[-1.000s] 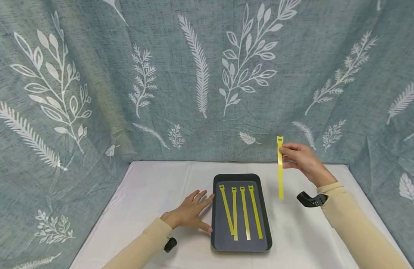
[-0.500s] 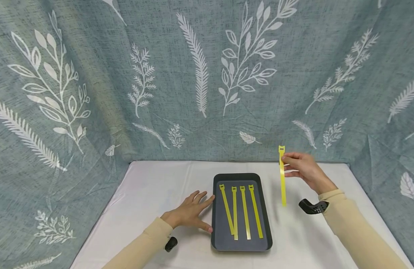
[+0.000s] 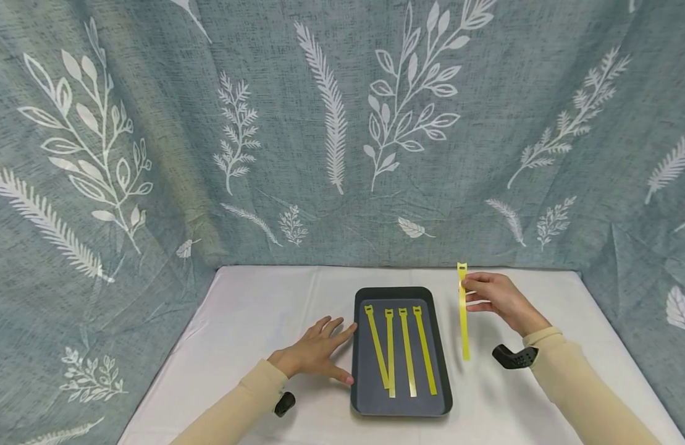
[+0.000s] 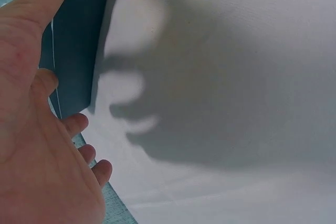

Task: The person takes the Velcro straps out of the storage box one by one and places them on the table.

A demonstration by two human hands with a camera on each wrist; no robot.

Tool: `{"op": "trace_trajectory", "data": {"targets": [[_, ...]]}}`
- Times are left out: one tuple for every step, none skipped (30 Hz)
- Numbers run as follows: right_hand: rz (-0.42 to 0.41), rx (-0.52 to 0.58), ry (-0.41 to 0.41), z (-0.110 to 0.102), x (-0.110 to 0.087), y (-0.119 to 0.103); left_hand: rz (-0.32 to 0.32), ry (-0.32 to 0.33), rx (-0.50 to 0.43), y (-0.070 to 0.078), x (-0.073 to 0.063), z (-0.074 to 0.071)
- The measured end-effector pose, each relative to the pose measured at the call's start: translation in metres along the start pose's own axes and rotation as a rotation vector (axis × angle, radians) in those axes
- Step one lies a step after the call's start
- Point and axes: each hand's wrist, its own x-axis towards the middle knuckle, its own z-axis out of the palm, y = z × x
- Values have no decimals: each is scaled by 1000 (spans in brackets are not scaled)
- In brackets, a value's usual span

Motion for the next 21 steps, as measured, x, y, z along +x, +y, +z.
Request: {"op": "trace_trajectory", "data": {"targets": [[5, -3, -4, 1, 0, 3, -2, -2, -3, 0, 0, 0], [13, -4, -5, 2, 1, 6, -5, -5, -4, 1, -1, -1], [20, -9, -8, 4, 1, 10, -9, -7, -8, 1, -1, -1], [29, -13, -8, 5, 1, 13, -13, -10, -12, 1, -1, -1], [38, -17, -8, 6, 2, 16, -16, -10, -13, 2, -1, -1], [49, -21, -6, 7, 2, 19, -20, -12, -17, 2, -1, -1], [59, -23, -6, 8, 3, 23, -21, -13, -19, 1, -1, 0], [69, -26, -3, 8, 4, 26, -24, -13, -20, 1, -1, 0], [77, -27, -1, 9, 5, 29, -23, -11, -20, 1, 0, 1], [85, -28, 1, 9, 6, 32, -24, -11, -20, 1, 0, 1], [91, -29, 1, 9, 6, 35, -23, -10, -19, 0, 0, 1], [96, -31, 1, 9, 7, 38, -24, -11, -20, 0, 1, 2], [102, -30, 4, 9, 8, 41, -25, -11, -21, -1, 1, 2], [103, -33, 5, 10, 9, 44, -26, -12, -23, -1, 1, 2], [103, -36, 8, 10, 9, 47, -28, -14, -27, -1, 0, 2], [103, -41, 9, 11, 10, 50, -31, -16, -31, 0, 0, 2], [103, -40, 15, 12, 11, 52, -33, -17, -34, 0, 0, 2], [98, -43, 15, 13, 12, 55, -34, -18, -37, 0, 0, 2], [96, -39, 23, 14, 13, 56, -34, -18, -37, -1, -1, 2], [88, -41, 22, 14, 13, 58, -36, -19, -38, -1, -1, 2], [83, -37, 25, 15, 14, 60, -37, -19, -38, -1, -1, 2]]}}
